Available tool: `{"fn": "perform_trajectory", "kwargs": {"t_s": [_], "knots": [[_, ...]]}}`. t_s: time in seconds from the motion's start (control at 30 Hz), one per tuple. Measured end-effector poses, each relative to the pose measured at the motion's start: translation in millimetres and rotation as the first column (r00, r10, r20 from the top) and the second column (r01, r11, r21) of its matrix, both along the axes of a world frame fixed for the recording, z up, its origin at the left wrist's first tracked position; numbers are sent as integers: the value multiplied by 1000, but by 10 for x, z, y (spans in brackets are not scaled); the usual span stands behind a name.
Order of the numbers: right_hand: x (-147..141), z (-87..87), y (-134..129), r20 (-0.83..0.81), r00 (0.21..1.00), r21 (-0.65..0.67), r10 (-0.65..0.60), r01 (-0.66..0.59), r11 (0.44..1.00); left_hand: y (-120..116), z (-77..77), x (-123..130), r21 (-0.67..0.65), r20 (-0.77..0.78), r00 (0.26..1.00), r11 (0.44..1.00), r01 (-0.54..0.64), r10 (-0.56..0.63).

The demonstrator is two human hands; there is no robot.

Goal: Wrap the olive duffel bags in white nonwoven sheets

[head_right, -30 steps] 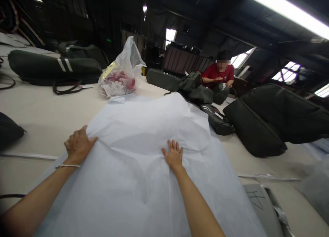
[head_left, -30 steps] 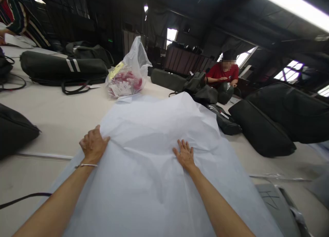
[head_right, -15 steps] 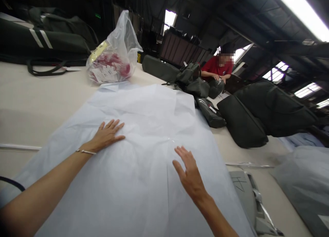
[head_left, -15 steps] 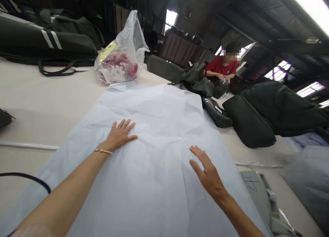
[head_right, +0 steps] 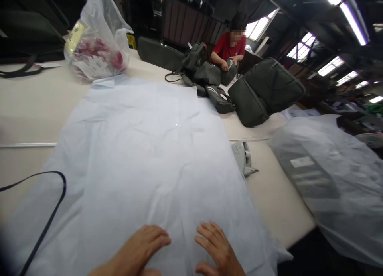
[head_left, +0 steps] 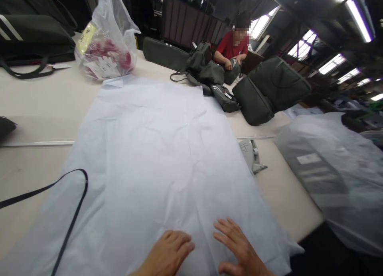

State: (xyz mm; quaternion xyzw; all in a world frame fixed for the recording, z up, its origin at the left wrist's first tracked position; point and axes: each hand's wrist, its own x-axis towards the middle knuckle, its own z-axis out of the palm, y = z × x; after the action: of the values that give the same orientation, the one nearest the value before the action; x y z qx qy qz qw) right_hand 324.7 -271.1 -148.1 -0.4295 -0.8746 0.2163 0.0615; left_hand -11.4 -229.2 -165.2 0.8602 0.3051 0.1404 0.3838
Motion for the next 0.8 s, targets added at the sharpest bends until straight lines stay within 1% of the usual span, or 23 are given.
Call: {"fn": "perform_trajectory", "kwargs": {"t_s": [0.03, 0.07, 0.1, 0.17, 0.2, 0.27, 0.33, 0.4, 0.47, 0.5, 0.53, 0.57, 0.6, 0.63, 0.67, 0.73, 0.77, 0.8], "knots": [[11, 26, -91, 26, 1000, -40, -2, 3, 999, -265, -65, 102, -4, -58, 996, 998, 71, -71], [18, 47, -167, 46, 999, -75, -2, 5, 997, -465, -128, 183, -13, -118, 987, 993, 113, -114], [23, 58, -231, 58, 998, -101, 0, 6, 995, -607, -184, 244, -24, -177, 974, 990, 138, -141], [31, 39, -330, 68, 998, -127, -6, 15, 992, -752, -263, 323, -23, -252, 960, 993, 118, -120], [36, 7, -371, 69, 997, -123, -21, 30, 992, -778, -284, 349, -8, -264, 960, 996, 91, -90], [44, -88, -435, 61, 995, -79, -79, 84, 993, -784, -291, 391, 44, -261, 965, 999, 5, 7], [38, -190, -473, 29, 984, 11, -177, 176, 984, -767, -264, 423, 81, -252, 964, 995, -65, 84], [0, -252, -483, -32, 961, 114, -273, 275, 955, -747, -224, 435, 92, -262, 954, 988, -125, 145], [-84, -241, -469, -84, 946, 198, -312, 322, 926, -727, -184, 408, 94, -231, 948, 975, -203, 220], [-141, -209, -457, -93, 950, 226, -297, 310, 923, -715, -164, 377, 86, -169, 944, 958, -274, 285], [-207, -165, -443, -92, 960, 242, -264, 279, 929, -701, -139, 336, 59, -74, 928, 930, -362, 366], [-277, -115, -429, -83, 971, 247, -222, 236, 940, -686, -105, 285, 11, 41, 888, 888, -459, 459], [-349, -66, -415, -73, 981, 243, -178, 190, 951, -670, -60, 229, -60, 157, 818, 832, -552, 554], [-420, -23, -402, -65, 988, 232, -139, 150, 961, -654, -2, 171, -140, 252, 727, 767, -626, 639], [-487, 7, -389, -61, 992, 218, -108, 119, 969, -640, 70, 114, -212, 313, 635, 704, -678, 706], [-604, 23, -368, -54, 996, 184, -68, 77, 980, -624, 236, 14, -315, 368, 475, 588, -745, 800], [-652, 10, -361, -48, 997, 162, -52, 59, 985, -623, 319, -27, -343, 383, 417, 546, -764, 824], [-692, -14, -358, -40, 998, 134, -39, 44, 990, -627, 393, -62, -358, 398, 380, 522, -774, 835]]}}
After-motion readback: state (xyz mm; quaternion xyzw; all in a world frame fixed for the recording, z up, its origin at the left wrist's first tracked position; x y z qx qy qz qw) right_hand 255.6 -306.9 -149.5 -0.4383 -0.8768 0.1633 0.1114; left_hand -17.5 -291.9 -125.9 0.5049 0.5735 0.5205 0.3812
